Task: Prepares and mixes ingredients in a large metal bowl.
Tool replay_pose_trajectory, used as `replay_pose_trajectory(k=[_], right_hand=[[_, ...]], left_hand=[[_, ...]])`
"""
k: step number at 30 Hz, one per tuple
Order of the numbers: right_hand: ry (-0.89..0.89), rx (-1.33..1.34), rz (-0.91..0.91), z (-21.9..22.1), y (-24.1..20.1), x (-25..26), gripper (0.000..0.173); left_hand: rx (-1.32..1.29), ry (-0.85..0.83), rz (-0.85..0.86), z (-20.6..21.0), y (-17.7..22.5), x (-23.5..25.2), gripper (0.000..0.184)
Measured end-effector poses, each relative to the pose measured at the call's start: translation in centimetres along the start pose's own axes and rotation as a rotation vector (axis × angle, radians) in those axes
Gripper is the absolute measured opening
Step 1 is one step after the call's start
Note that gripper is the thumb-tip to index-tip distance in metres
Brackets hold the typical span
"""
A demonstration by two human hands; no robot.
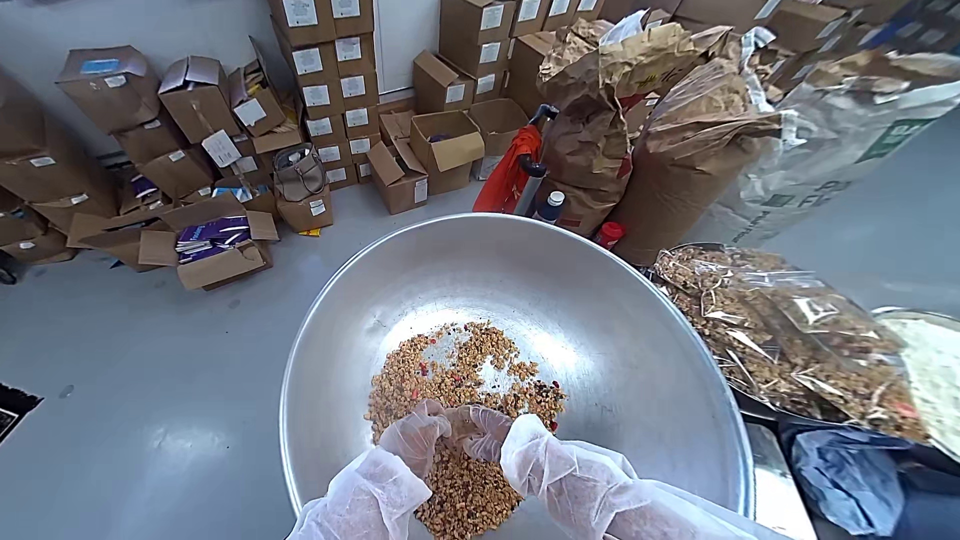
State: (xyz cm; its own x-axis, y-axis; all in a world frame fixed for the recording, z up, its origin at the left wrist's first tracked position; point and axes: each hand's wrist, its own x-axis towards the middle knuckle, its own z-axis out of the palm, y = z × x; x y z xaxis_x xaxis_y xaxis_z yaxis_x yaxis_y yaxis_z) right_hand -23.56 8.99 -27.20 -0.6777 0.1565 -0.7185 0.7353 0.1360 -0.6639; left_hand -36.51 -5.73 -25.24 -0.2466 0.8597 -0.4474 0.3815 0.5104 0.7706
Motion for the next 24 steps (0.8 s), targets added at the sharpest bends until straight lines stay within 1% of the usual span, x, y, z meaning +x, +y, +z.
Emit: replay_pose_trajectory(k=[2,3,5,6,7,9,11,12,13,15,16,18,19,21,24], right_hand=[[0.066,0.008,0.014,-0.5,-0.6,-0.7,0.047],[0.1,-0.029,0.019,-0.9,-0.8,-0.8,0.042],[0.145,-0.187,0.02,-1.7,-0.9,-0.6,0.036],[0.156,-0.245,0.013,-1.9,-1.0,-0.4,0.034],[0.169,-0.283,0.002,-2.1,-1.0,-0.2,0.033],[0.182,-0.312,-0.025,-2.2,-1.3,-0.3,0.032],[0.188,-0.293,-0.053,-2.2,-1.9,-0.6,0.032],[0.199,-0.27,-0.063,-2.2,-2.4,-1.0,0.032],[0.206,-0.245,-0.068,-2.1,-3.1,-1.6,0.032],[0.214,-0.216,-0.088,-2.2,-5.1,-3.4,0.031],[0.222,-0.184,-0.118,-2.3,-5.8,-4.3,0.029],[0.244,-0.027,-0.2,-2.7,-6.7,-5.7,0.022],[0.267,0.077,-0.247,-2.9,-6.8,-6.1,0.018],[0.349,0.225,-0.34,-3.2,-6.8,-6.3,0.013],[0.574,0.276,-0.429,-3.3,-6.1,-5.7,0.007]], left_hand=[[0.103,0.019,0.007,-0.2,-0.2,0.2,0.031],[0.142,0.026,-0.014,-0.2,-0.2,0.3,0.033],[0.186,-0.026,-0.119,-0.2,-0.2,0.6,0.04],[0.187,-0.063,-0.176,-0.1,-0.5,0.9,0.046],[0.181,-0.095,-0.227,0.2,-0.8,1.2,0.055],[0.167,-0.14,-0.293,0.9,-1.2,1.3,0.081],[0.122,-0.136,-0.335,1.7,-1.3,1.2,0.107],[0.067,-0.119,-0.337,2.0,-1.3,1.2,0.115],[0.004,-0.098,-0.317,2.3,-1.2,1.2,0.119],[-0.19,-0.029,-0.231,2.6,-1.5,1.6,0.115],[-0.323,0.018,-0.168,2.8,-1.8,2.0,0.109],[-0.603,0.094,-0.085,2.7,-1.2,2.2,0.084],[-0.716,0.097,-0.047,2.3,-0.5,2.0,0.072],[-0.825,0.039,0.028,1.5,0.2,1.5,0.056],[-0.851,-0.035,0.097,1.2,-0.3,1.4,0.053]])
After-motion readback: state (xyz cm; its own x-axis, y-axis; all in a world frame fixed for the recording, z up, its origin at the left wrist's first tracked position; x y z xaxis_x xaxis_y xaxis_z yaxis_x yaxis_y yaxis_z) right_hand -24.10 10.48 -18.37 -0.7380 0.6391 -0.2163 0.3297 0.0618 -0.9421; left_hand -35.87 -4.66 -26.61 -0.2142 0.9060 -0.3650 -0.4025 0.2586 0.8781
